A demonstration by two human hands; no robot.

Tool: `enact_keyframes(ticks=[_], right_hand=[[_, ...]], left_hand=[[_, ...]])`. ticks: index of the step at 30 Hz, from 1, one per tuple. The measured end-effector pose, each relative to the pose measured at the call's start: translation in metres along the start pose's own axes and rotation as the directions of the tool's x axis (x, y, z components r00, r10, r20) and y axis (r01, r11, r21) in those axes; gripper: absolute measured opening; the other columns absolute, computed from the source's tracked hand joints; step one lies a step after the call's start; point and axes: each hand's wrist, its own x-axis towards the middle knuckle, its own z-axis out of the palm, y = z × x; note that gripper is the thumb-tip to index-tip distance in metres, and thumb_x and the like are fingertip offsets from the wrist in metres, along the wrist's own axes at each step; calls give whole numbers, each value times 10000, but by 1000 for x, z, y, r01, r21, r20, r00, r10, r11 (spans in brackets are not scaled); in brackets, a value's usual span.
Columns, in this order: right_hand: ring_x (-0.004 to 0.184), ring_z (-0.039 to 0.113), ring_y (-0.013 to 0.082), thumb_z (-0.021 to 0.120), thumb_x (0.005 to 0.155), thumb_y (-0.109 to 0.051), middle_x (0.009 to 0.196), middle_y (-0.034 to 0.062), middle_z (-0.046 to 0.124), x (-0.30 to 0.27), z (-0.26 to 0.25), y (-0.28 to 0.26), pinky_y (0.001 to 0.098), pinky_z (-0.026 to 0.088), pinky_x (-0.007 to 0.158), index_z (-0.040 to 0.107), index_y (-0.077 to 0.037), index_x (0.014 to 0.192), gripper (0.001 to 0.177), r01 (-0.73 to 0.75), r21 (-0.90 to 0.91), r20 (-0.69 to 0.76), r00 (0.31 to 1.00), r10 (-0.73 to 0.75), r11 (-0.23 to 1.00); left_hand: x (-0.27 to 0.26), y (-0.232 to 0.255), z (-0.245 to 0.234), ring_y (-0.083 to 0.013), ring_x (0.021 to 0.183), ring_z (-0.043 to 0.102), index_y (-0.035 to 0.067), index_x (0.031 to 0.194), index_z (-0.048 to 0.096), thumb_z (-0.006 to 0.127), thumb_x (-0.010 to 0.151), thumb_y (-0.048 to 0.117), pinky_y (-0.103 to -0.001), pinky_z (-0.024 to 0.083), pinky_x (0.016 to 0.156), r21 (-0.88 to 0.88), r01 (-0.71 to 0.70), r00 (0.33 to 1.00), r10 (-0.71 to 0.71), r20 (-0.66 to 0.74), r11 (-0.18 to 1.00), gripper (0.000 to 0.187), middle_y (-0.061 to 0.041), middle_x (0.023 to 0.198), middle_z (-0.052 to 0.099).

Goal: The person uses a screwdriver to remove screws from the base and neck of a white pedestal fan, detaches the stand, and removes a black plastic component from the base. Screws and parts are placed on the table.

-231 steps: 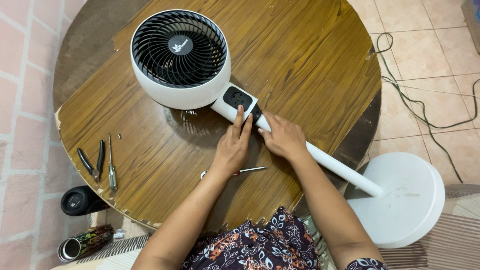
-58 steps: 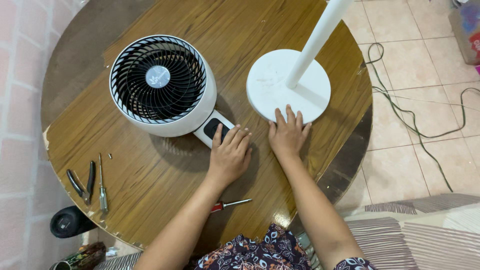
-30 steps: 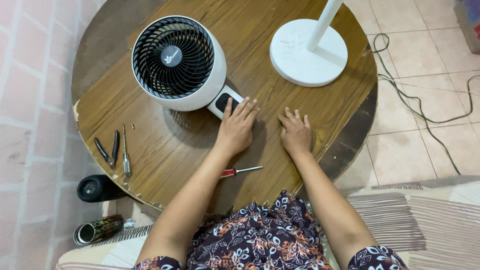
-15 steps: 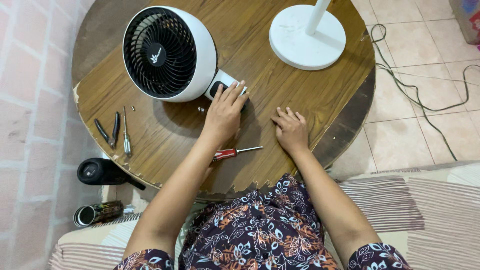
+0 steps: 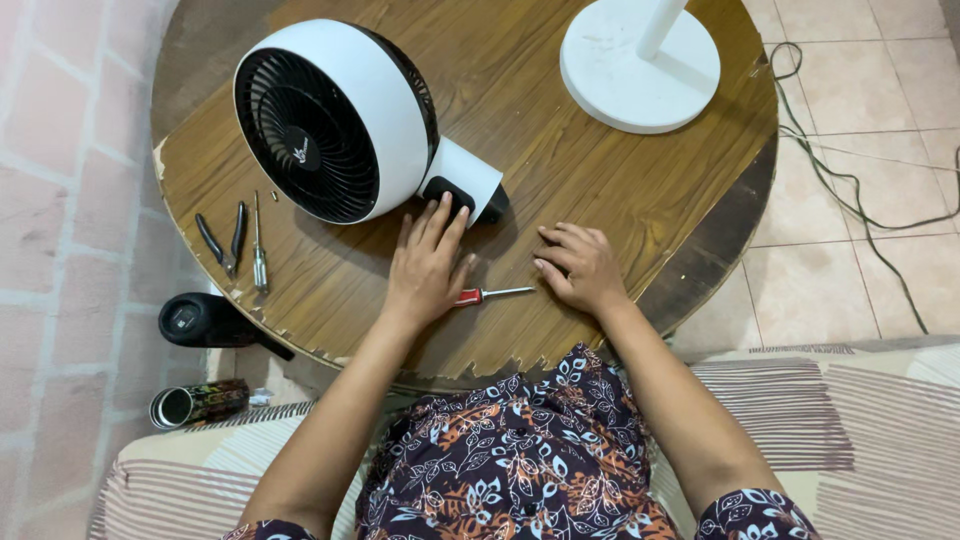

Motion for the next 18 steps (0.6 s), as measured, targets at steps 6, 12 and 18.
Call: enact_keyframes(ticks=[6,12,18], right_hand=[[1409,401,367,831,721,-445,1415,72,598,1,2,-20,629,166,1170,821,-202,951,335,-85,77,153,986,73,993],[1470,365,339,809,783,-388,1429,13,615,-4,16,-16,626,73,1238,794,-186,862,218,-173,106,206,967,148,979],[1351,584,301,711,929,-274,1249,40,758,-9,22,23,634,101,1250,708,-119,944,156,-280,470,166,960,227,837]], left_hand=[[-3,0,11,-384,1457,412,70,1520,439,721,890,268,-644,296,1169,47,25,1000,-26,15,999,718,-166,1620,352],[-1,-1,15,-414,1437,405,55,1528,427,716,906,290,-644,296,1170,45,54,998,-56,33,998,725,-148,1629,353],[-1,-2,17,-422,1432,401,50,1537,420,711,915,318,-638,290,1173,55,102,995,-103,14,993,737,-156,1613,363]])
